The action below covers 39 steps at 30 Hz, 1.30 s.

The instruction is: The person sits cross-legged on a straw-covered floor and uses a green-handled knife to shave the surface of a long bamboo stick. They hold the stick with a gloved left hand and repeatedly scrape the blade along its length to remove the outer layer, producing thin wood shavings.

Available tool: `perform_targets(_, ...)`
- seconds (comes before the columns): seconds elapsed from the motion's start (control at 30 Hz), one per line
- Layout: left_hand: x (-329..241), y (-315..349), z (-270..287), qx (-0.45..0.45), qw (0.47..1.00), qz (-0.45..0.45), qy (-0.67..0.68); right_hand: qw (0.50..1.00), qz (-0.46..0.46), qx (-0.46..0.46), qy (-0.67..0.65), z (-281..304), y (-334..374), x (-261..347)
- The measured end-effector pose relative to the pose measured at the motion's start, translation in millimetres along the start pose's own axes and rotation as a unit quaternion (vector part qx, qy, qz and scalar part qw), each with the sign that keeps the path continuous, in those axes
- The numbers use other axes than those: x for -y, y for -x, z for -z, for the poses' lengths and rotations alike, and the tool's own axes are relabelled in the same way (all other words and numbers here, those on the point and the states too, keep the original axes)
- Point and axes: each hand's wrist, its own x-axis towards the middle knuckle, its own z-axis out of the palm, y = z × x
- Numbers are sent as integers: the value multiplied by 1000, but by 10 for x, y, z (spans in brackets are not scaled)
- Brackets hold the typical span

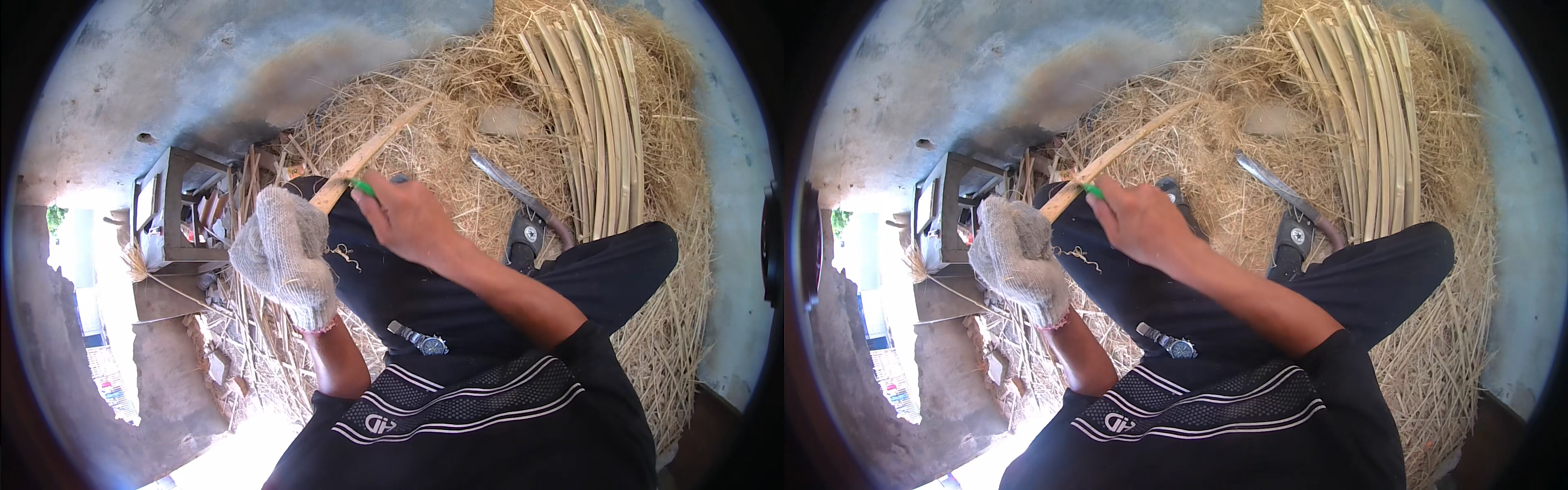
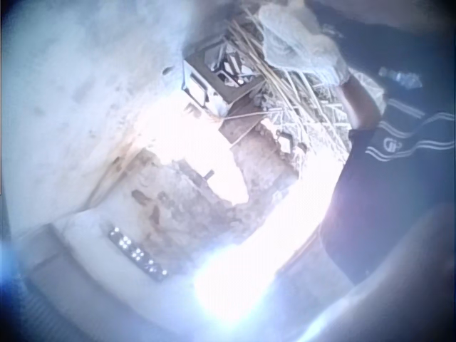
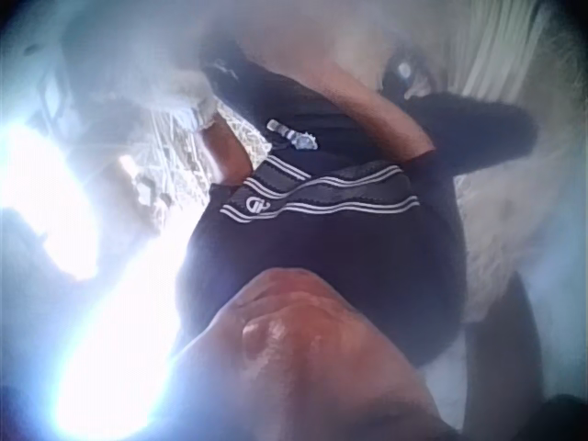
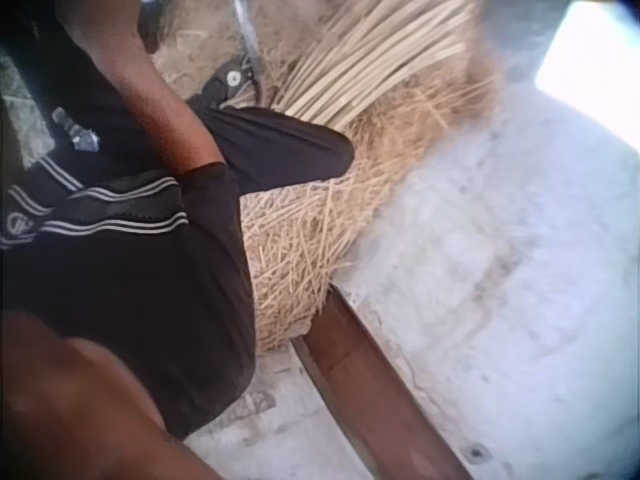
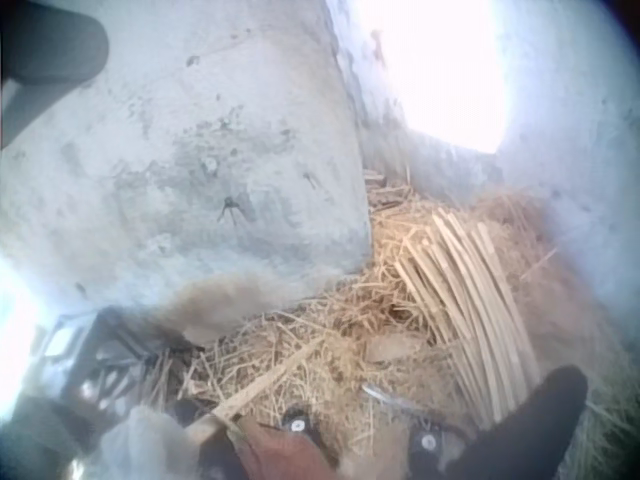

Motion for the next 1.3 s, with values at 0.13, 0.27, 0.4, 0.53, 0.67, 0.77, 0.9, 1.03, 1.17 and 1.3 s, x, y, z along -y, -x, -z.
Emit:
perform_targets(0.13, -64, 20, -30, 83, 994, -54, -41, 990, -113, -59, 64, -125, 22, -634)
perform_targets(0.27, 48, 33, 71, 62, 996, -64, -16, 980, -148, -30, 126, -170, 35, -665)
perform_targets(0.4, 24, 28, 31, 41, 999, -23, 13, 996, -10, -52, 78, -140, -37, -370)
perform_targets(0.53, -55, -24, -59, -7, 1000, 10, -28, 976, -84, -84, 181, -269, -309, -1314)
perform_targets(0.67, -3, -300, 11, -50, 995, 51, 73, 973, -141, -52, 175, -376, -266, -1024)
perform_targets(0.77, 8, -293, -14, -10, 998, 21, 67, 969, -146, -33, 196, -301, -278, -1002)
perform_targets(0.9, 78, -195, 24, -71, 996, 14, 60, 972, -106, -39, 207, -251, -238, -942)
perform_targets(1.03, 72, -159, 133, 10, 996, 28, 86, 985, -37, -51, 161, -242, -250, -807)
perform_targets(1.17, 11, -112, 46, 26, 999, -18, -9, 977, -76, -32, 198, -328, -421, -1065)
perform_targets(1.3, -23, -51, -2, 53, 998, -14, -44, 909, -224, -8, 351, -196, -317, -2360)
